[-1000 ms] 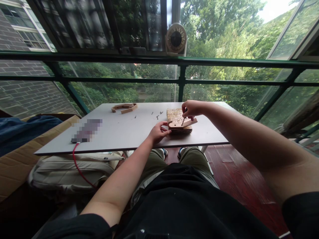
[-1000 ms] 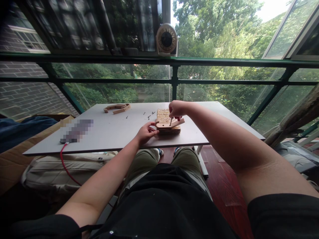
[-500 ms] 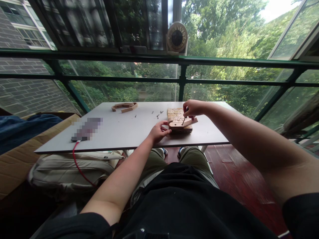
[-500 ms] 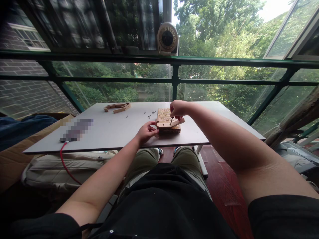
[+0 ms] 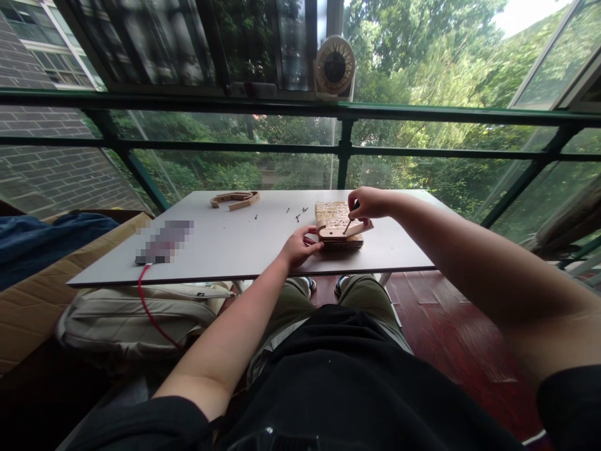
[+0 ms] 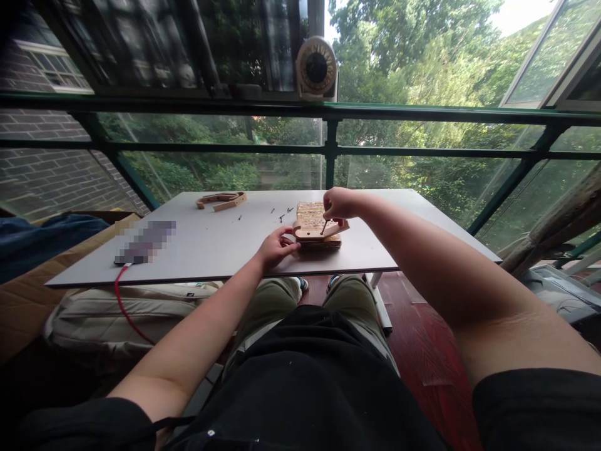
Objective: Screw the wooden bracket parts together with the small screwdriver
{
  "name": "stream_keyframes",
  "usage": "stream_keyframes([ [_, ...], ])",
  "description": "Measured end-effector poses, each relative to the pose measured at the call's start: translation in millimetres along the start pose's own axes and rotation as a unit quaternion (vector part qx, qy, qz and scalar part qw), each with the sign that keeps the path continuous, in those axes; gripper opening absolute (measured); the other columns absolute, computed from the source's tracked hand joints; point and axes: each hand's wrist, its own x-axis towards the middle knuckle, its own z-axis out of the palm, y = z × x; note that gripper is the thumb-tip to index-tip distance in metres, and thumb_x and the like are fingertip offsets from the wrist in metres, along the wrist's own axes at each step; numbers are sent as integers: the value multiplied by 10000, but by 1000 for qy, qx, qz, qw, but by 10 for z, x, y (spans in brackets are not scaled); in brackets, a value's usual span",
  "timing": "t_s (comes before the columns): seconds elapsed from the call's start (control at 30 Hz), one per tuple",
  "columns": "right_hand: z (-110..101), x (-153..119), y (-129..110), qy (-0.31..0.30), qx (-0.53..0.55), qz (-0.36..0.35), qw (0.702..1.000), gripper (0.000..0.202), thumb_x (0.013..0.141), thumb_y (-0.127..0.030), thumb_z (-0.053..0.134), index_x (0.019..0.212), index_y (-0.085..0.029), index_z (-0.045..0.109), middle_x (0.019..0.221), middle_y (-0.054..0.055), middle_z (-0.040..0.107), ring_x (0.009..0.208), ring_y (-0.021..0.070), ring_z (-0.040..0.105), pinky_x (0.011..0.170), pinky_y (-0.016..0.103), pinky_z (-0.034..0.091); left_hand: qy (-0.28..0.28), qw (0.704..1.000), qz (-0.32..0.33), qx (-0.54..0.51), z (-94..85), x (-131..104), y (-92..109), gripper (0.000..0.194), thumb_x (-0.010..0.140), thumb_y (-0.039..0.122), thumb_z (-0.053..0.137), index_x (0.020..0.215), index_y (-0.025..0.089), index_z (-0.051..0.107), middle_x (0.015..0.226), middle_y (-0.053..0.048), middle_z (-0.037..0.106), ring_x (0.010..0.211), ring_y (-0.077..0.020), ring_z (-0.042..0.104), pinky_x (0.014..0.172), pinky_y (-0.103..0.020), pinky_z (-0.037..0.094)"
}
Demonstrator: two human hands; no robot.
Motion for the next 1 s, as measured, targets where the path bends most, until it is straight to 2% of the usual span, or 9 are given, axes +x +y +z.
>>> stream_keyframes([
  [0.2,-20,-17,-138,-8,-42,-2,999,133,818,-133,682,936,-150,624,686,22,733,622,167,725,607,242,515,-3,1000,-1,-1,8,-7,17,585,720,381,824,1226,172,620,1162,-104,706,733,-134,669,672,-260,571],
  [0.43,-50,-56,-296,-30,-94,2,995,310,798,-137,719,1099,-128,647,700,27,743,646,178,726,602,252,499,3,1000,4,-5,24,-6,16,573,714,381,826,1212,181,627,1173,-107,712,724,-123,659,660,-249,566],
  [0.7,-46,-61,-379,-37,-127,1,991,199,793,-107,696,992,-120,689,678,47,746,675,191,721,648,281,497,-3,1000,0,2,23,-22,56,575,726,383,813,1229,183,616,1237,-109,686,722,-119,660,663,-256,568],
  [0.83,-79,-83,-386,-64,-115,-7,991,36,837,-177,721,855,-160,695,667,64,746,687,218,713,739,339,502,-3,1000,2,9,22,-30,81,569,730,380,808,1230,181,622,1232,-104,692,734,-119,663,677,-250,565],
  [1.0,-130,-71,-424,-116,-154,5,981,282,940,-265,604,707,-133,693,702,71,760,673,171,705,775,319,489,2,1000,1,4,27,-34,83,575,721,388,814,1221,176,623,1231,-110,697,723,-112,653,667,-242,559],
])
